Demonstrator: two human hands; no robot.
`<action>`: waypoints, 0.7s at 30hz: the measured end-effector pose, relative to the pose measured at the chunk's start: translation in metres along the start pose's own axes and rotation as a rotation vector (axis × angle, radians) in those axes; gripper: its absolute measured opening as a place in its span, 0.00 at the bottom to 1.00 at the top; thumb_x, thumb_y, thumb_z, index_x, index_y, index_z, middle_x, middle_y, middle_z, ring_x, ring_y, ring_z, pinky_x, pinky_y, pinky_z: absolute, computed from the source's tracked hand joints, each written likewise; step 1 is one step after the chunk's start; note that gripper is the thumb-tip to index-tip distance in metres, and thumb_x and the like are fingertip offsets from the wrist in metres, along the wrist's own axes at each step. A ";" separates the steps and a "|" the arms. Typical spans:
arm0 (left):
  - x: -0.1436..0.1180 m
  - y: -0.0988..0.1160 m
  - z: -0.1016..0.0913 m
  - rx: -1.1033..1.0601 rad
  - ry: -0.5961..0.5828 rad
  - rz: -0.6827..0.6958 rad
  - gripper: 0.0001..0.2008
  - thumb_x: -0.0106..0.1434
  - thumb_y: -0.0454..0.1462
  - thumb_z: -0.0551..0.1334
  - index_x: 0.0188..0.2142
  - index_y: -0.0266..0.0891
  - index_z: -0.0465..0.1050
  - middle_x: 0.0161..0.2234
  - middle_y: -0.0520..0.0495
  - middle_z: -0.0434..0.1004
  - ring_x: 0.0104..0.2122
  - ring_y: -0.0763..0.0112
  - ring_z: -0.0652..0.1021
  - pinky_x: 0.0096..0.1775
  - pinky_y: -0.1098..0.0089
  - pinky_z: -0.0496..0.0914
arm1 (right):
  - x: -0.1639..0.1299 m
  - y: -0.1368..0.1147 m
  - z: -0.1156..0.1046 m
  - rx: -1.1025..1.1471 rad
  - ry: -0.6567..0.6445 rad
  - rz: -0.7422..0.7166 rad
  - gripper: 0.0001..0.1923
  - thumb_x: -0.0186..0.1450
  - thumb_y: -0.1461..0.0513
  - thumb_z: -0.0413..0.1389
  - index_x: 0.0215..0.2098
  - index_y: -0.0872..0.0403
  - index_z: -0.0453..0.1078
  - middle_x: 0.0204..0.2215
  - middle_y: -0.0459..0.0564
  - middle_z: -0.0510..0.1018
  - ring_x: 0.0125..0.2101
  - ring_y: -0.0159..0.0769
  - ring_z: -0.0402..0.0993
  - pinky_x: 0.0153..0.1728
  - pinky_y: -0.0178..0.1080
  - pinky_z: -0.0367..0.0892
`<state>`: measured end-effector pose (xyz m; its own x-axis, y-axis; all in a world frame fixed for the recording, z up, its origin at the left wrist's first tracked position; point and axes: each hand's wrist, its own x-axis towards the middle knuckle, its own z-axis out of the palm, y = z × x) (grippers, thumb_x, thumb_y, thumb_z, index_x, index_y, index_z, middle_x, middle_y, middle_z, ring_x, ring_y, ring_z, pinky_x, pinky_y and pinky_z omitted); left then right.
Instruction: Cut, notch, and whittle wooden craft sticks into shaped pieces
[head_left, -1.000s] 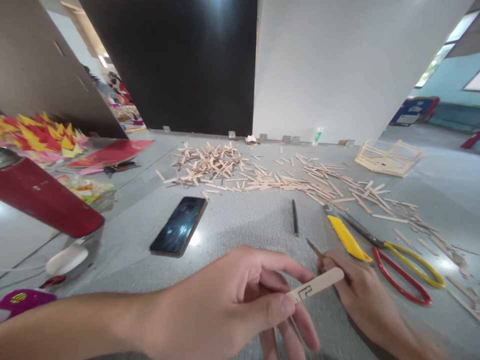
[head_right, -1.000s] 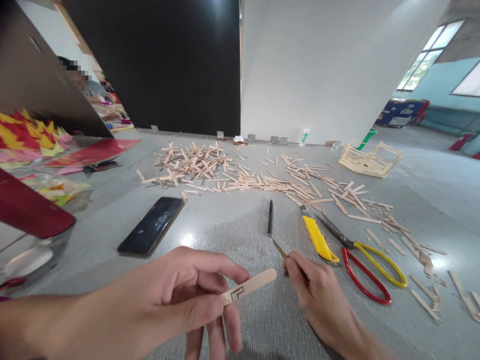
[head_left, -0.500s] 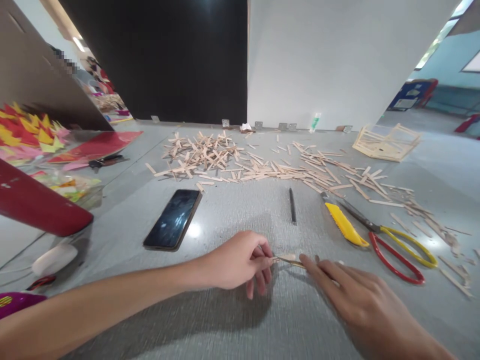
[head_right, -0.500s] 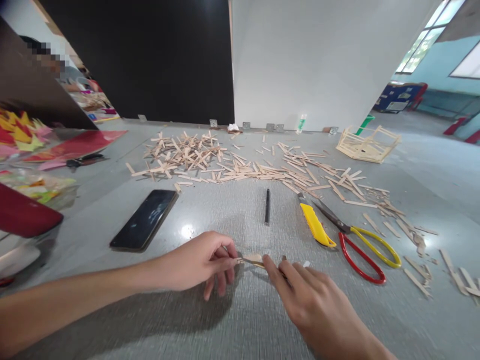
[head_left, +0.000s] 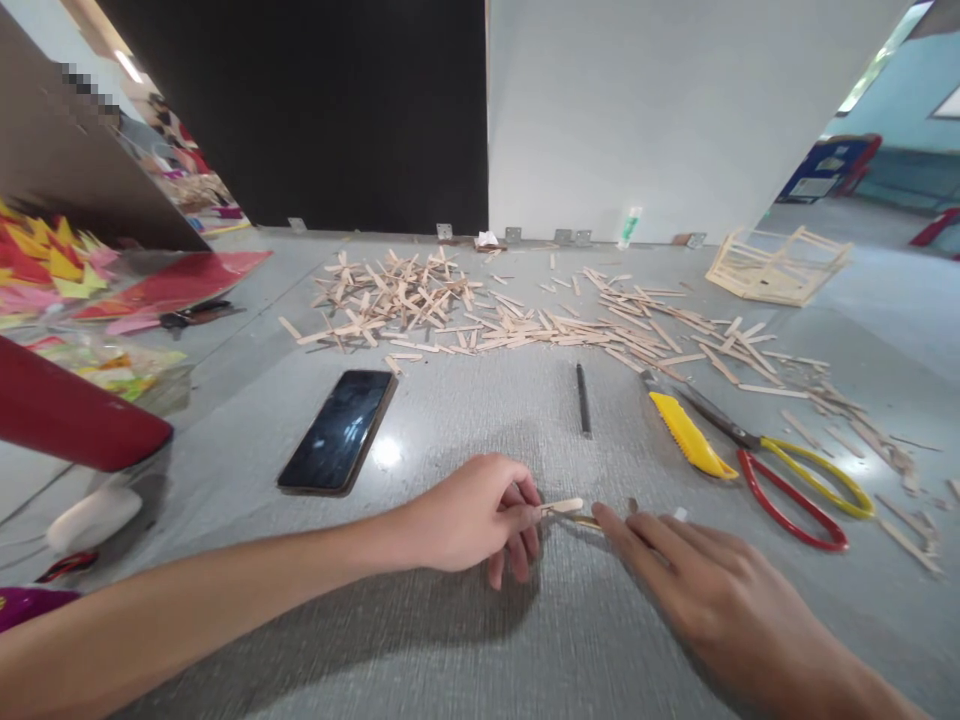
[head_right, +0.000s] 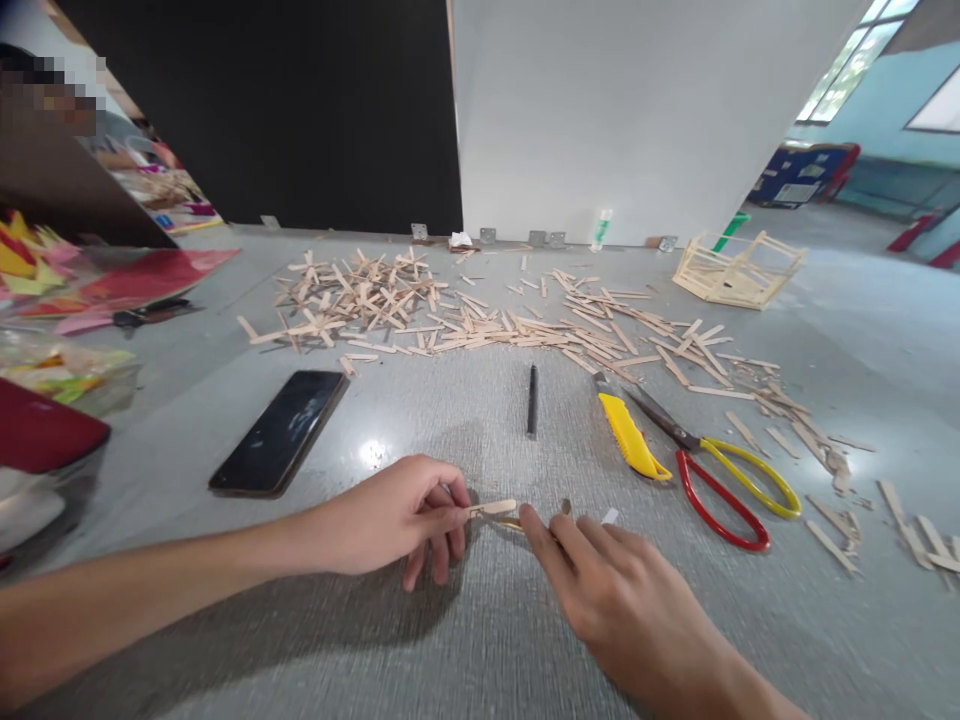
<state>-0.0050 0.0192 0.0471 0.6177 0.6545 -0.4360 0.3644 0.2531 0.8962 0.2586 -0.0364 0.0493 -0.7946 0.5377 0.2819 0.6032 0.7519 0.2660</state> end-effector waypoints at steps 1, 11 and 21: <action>0.000 0.000 0.000 0.007 0.003 0.005 0.12 0.73 0.44 0.61 0.37 0.39 0.65 0.30 0.48 0.79 0.24 0.68 0.82 0.18 0.74 0.71 | 0.000 0.000 -0.001 -0.012 -0.001 -0.005 0.29 0.61 0.78 0.44 0.59 0.66 0.66 0.31 0.51 0.83 0.27 0.42 0.84 0.27 0.43 0.79; -0.008 -0.006 0.011 0.150 0.093 0.092 0.07 0.74 0.42 0.56 0.41 0.42 0.63 0.28 0.52 0.76 0.22 0.68 0.78 0.19 0.73 0.66 | 0.011 -0.013 -0.010 -0.243 -0.025 -0.093 0.29 0.56 0.78 0.48 0.52 0.69 0.77 0.33 0.59 0.87 0.25 0.46 0.84 0.25 0.43 0.80; -0.015 0.006 0.018 0.286 0.279 0.199 0.12 0.77 0.46 0.54 0.51 0.42 0.61 0.30 0.53 0.76 0.27 0.68 0.76 0.31 0.68 0.66 | 0.010 -0.010 0.004 0.030 0.006 0.180 0.30 0.59 0.79 0.44 0.55 0.70 0.74 0.31 0.56 0.85 0.23 0.44 0.83 0.18 0.42 0.76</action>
<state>0.0001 -0.0020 0.0575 0.4975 0.8479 -0.1833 0.4597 -0.0784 0.8846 0.2440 -0.0372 0.0457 -0.6733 0.6626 0.3280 0.7334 0.6546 0.1832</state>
